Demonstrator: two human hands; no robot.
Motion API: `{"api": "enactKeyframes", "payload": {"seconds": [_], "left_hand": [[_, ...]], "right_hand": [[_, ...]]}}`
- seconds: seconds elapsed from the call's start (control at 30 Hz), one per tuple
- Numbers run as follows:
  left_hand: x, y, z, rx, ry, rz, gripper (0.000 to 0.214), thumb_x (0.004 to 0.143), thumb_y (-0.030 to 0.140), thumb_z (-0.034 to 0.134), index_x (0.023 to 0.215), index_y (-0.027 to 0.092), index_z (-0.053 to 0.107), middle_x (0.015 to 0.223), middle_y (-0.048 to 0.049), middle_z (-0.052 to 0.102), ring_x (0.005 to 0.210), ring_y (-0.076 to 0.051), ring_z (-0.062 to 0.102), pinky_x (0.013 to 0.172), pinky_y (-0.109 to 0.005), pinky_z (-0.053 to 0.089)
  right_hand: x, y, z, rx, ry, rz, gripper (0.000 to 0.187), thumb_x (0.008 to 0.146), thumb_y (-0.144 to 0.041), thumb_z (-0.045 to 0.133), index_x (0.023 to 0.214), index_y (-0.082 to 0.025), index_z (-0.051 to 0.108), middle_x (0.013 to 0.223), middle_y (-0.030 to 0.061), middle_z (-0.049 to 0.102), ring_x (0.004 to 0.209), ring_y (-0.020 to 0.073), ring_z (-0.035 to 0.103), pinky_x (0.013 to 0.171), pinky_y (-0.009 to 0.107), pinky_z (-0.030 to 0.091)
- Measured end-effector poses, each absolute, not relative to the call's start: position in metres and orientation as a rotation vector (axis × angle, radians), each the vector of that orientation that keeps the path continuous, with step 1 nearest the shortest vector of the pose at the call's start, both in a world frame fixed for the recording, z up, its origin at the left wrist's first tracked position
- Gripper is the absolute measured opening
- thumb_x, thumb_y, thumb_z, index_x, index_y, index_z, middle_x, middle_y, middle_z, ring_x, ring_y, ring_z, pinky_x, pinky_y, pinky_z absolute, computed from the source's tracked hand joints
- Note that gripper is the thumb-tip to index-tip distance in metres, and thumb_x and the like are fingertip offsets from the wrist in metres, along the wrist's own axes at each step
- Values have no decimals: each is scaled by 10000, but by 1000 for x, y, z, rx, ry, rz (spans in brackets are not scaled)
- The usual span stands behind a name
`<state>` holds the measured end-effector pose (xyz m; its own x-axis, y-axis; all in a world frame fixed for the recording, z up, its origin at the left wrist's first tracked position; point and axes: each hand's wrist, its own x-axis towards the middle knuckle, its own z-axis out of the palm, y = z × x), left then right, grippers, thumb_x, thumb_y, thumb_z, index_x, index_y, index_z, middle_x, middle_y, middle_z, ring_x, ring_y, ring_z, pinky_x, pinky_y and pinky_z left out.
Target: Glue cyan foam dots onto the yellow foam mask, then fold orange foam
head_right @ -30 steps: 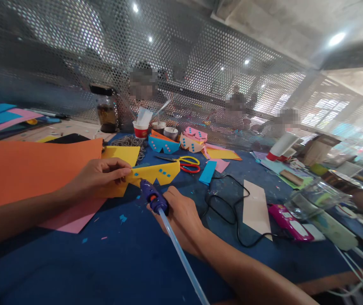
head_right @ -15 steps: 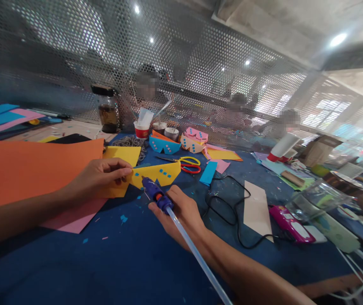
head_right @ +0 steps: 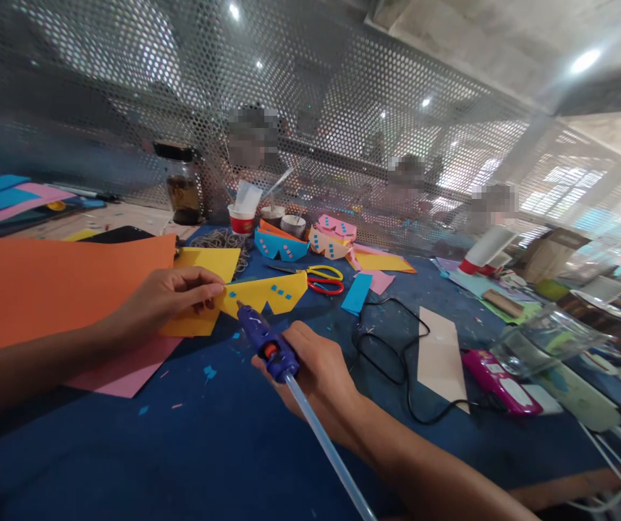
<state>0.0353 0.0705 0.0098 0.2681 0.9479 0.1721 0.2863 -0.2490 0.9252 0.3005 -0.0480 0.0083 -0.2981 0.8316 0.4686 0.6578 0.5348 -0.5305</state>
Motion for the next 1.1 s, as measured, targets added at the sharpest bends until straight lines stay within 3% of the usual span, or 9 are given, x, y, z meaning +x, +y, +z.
{"api": "enactKeyframes", "payload": {"seconds": [0.5,1.1], "left_hand": [[33,77,4,1702,1113,1012,310,831,523,788,888,218,782,739,-24,740,611,-153,632,602,-270,539],[34,76,5,1710,1088,1009,331,836,500,772,899,175,765,715,-6,715,596,-122,598,604,-262,491]], "right_hand": [[313,-47,-8,-1330,-2336,69,153,952,-293,698,896,-235,568,869,1,625,711,159,562,645,300,326],[310,-46,-1,-1356,-2360,113,216,1001,-330,654,854,-216,544,832,9,605,698,161,556,652,291,329]]}}
